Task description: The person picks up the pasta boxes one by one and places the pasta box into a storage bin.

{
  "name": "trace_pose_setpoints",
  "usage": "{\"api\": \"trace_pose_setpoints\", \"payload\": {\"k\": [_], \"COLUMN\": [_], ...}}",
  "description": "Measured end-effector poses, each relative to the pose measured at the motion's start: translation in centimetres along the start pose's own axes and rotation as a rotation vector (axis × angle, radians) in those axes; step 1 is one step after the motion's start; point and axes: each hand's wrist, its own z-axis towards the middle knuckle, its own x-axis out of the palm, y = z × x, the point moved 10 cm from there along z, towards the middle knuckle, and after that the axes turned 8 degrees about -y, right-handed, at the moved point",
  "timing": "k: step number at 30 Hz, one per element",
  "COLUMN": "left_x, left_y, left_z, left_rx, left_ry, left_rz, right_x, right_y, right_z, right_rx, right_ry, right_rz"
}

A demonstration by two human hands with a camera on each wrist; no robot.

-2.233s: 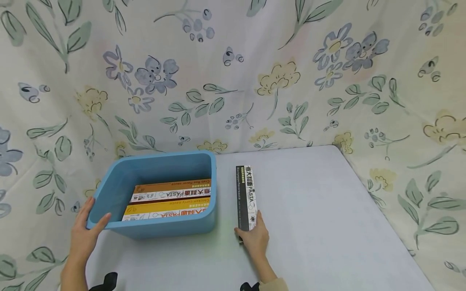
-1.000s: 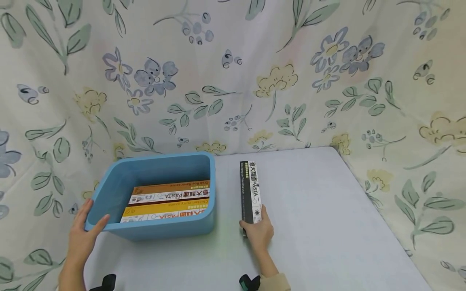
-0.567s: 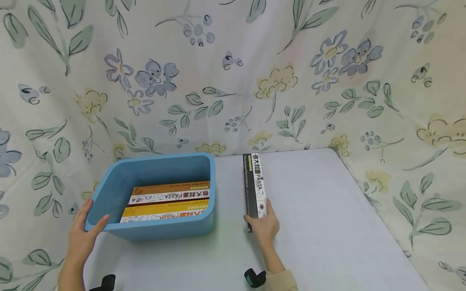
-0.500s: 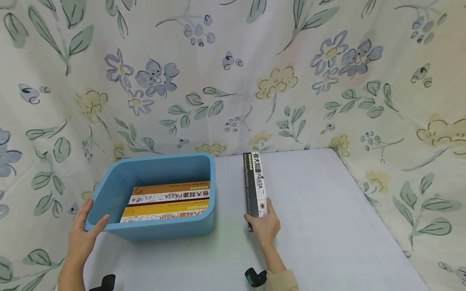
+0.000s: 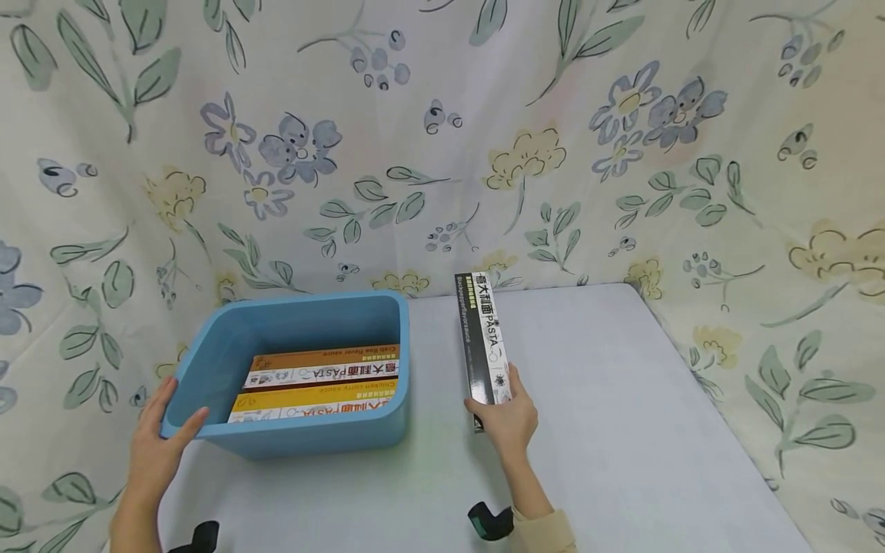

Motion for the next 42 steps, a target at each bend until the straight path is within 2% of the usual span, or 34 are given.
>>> {"api": "trace_pose_setpoints", "payload": {"k": [16, 30, 36, 42], "left_x": [0.1, 0.0, 0.0, 0.0], "left_y": [0.1, -0.2, 0.1, 0.0], "left_z": [-0.2, -0.2, -0.2, -0.2], "left_rx": [-0.007, -0.013, -0.015, -0.022], "left_ry": [0.0, 0.005, 0.006, 0.009], "left_rz": [0.004, 0.008, 0.005, 0.005], "right_x": [-0.9, -1.7, -1.5, -0.8], "right_y": [2.9, 6.0, 7.5, 8.7], "right_z": [-0.7, -1.1, -1.3, -1.2], "right_rx": [-0.024, -0.113, -0.133, -0.158], "right_ry": [0.062, 0.088, 0.143, 0.198], "right_rz": [0.072, 0.128, 0.195, 0.198]}}
